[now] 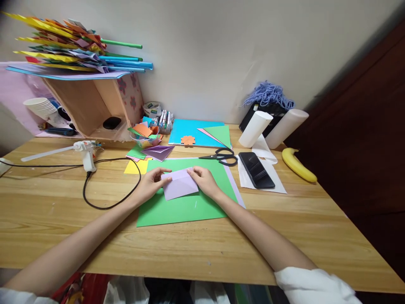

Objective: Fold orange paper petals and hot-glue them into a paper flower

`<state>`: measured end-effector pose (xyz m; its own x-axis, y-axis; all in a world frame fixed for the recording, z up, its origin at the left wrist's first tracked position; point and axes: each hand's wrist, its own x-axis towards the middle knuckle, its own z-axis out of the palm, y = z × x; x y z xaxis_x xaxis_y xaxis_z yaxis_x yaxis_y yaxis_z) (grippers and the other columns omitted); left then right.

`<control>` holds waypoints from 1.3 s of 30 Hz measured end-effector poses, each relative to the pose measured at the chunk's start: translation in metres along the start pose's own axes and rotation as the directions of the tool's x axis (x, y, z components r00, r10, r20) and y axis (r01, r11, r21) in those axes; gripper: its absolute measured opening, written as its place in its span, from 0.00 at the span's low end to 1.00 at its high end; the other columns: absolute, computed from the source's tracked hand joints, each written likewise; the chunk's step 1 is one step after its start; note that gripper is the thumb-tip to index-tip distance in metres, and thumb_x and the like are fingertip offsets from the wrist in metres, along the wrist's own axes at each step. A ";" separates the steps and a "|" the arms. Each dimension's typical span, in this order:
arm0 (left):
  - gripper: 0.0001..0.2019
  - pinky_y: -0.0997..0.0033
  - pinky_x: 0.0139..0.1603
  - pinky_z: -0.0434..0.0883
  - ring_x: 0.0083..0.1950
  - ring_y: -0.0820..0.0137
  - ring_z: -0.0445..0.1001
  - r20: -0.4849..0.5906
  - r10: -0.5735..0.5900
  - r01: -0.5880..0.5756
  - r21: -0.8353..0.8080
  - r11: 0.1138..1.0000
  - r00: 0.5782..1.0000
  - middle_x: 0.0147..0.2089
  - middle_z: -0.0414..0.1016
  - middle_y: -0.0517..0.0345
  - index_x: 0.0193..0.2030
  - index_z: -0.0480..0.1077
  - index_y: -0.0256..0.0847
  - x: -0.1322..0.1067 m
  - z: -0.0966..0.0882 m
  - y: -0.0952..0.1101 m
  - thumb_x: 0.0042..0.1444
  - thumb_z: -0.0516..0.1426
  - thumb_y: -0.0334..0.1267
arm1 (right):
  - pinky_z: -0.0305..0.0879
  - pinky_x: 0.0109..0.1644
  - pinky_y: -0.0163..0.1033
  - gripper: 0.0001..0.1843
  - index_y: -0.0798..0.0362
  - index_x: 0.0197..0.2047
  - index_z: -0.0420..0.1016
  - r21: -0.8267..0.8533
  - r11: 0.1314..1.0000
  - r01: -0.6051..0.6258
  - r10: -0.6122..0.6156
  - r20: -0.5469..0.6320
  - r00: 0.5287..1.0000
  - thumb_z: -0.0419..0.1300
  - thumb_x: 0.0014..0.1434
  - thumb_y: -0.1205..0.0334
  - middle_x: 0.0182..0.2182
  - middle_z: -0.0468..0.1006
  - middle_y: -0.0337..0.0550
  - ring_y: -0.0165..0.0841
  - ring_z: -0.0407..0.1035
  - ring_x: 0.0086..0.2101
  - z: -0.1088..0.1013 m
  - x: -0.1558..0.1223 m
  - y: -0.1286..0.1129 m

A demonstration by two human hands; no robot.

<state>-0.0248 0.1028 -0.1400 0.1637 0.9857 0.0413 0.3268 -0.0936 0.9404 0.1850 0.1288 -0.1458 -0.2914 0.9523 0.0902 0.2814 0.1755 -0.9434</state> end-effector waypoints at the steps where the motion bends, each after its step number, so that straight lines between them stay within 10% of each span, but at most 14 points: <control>1: 0.20 0.76 0.27 0.61 0.28 0.73 0.65 0.004 0.005 -0.005 0.019 1.000 1.000 0.27 0.66 0.61 0.45 0.69 0.37 0.000 0.000 -0.001 0.48 0.58 0.47 | 0.48 0.25 0.33 0.21 0.54 0.23 0.60 -0.022 1.000 0.002 -0.002 -0.001 1.000 0.53 0.55 0.45 0.20 0.56 0.33 0.27 0.52 0.22 0.000 0.000 0.000; 16: 0.09 0.72 0.37 0.67 0.36 0.71 0.70 -0.074 0.281 -0.251 0.280 0.927 0.957 0.37 0.73 0.58 0.41 0.70 0.41 -0.005 -0.004 0.006 0.54 0.55 0.40 | 0.62 0.30 0.33 0.07 0.53 0.33 0.70 -0.189 0.963 0.191 -0.201 -0.038 0.979 0.58 0.54 0.58 0.29 0.72 0.40 0.31 0.67 0.31 -0.002 -0.008 -0.006; 24: 0.16 0.64 0.49 0.62 0.42 0.67 0.70 0.091 0.504 -0.471 0.525 0.709 0.859 0.39 0.74 0.56 0.49 0.64 0.42 -0.013 -0.008 0.023 0.54 0.57 0.41 | 0.67 0.43 0.43 0.06 0.49 0.36 0.70 -0.336 0.726 0.600 -0.641 -0.015 0.767 0.54 0.58 0.68 0.34 0.78 0.43 0.34 0.72 0.38 -0.003 -0.017 -0.015; 33: 0.15 0.64 0.43 0.63 0.43 0.64 0.65 0.267 0.258 -0.363 0.508 0.781 0.929 0.42 0.66 0.52 0.44 0.64 0.41 -0.015 0.001 0.024 0.57 0.51 0.48 | 0.67 0.45 0.38 0.16 0.49 0.50 0.67 -0.490 0.458 0.742 -0.711 0.300 0.636 0.50 0.60 0.73 0.42 0.76 0.44 0.32 0.69 0.43 0.002 -0.018 0.001; 39: 0.13 0.67 0.40 0.63 0.40 0.66 0.65 0.291 0.221 -0.329 0.402 0.855 0.931 0.39 0.67 0.55 0.38 0.62 0.40 -0.010 0.000 0.014 0.52 0.57 0.45 | 0.66 0.42 0.38 0.13 0.51 0.42 0.71 -0.566 0.482 0.669 -0.660 0.268 0.702 0.49 0.60 0.73 0.37 0.78 0.43 0.32 0.70 0.39 -0.005 -0.010 0.003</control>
<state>-0.0222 0.0914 -0.1273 0.4952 0.8560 0.1484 0.5999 -0.4604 0.6543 0.1928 0.1214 -0.1475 -0.6352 0.4859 0.6003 0.4584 0.8628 -0.2133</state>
